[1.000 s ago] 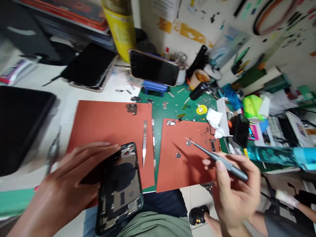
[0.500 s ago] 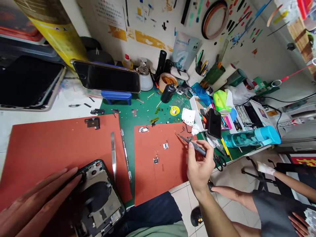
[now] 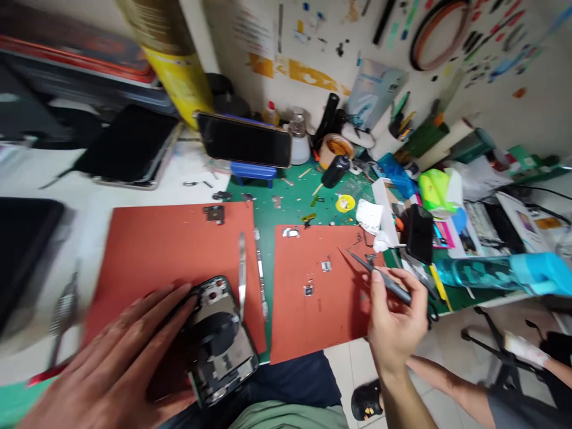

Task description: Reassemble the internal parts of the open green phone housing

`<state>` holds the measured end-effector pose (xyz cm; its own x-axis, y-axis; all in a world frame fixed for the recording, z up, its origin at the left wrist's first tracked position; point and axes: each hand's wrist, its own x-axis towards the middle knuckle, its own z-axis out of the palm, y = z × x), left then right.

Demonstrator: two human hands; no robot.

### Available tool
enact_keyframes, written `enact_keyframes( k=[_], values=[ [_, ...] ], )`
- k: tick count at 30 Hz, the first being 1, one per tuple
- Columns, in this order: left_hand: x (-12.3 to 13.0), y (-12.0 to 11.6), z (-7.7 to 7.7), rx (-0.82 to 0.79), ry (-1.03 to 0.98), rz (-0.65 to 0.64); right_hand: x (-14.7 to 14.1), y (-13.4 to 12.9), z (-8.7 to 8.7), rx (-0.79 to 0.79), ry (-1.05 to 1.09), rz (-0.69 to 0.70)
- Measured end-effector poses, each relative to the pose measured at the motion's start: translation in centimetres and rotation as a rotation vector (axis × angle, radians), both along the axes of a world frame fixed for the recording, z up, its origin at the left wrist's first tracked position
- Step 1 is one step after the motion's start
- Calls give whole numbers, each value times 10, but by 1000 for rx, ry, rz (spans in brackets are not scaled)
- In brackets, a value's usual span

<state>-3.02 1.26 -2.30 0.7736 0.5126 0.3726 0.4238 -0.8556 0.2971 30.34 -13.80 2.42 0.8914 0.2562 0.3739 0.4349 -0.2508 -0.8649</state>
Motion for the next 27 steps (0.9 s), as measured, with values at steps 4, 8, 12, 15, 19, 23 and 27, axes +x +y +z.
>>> enact_keyframes(
  k=[4,8,12,15,19,23,27],
  values=[
    [2,-5,9,59,127,-3,-20,-5,9,74,24,9],
    [2,-8,14,38,152,-5,-45,-6,15,176,168,102],
    [-1,-10,22,-59,141,-5,-67,-5,16,187,404,193],
    [-3,-12,30,-151,78,-29,-76,-5,12,157,607,277],
    [2,-15,36,-336,-227,99,-81,-5,3,106,796,441],
    [11,-15,34,-544,-396,150,-90,-5,-4,65,851,522],
    [15,-11,31,-667,-486,103,-99,-4,-9,59,861,562]
  ],
)
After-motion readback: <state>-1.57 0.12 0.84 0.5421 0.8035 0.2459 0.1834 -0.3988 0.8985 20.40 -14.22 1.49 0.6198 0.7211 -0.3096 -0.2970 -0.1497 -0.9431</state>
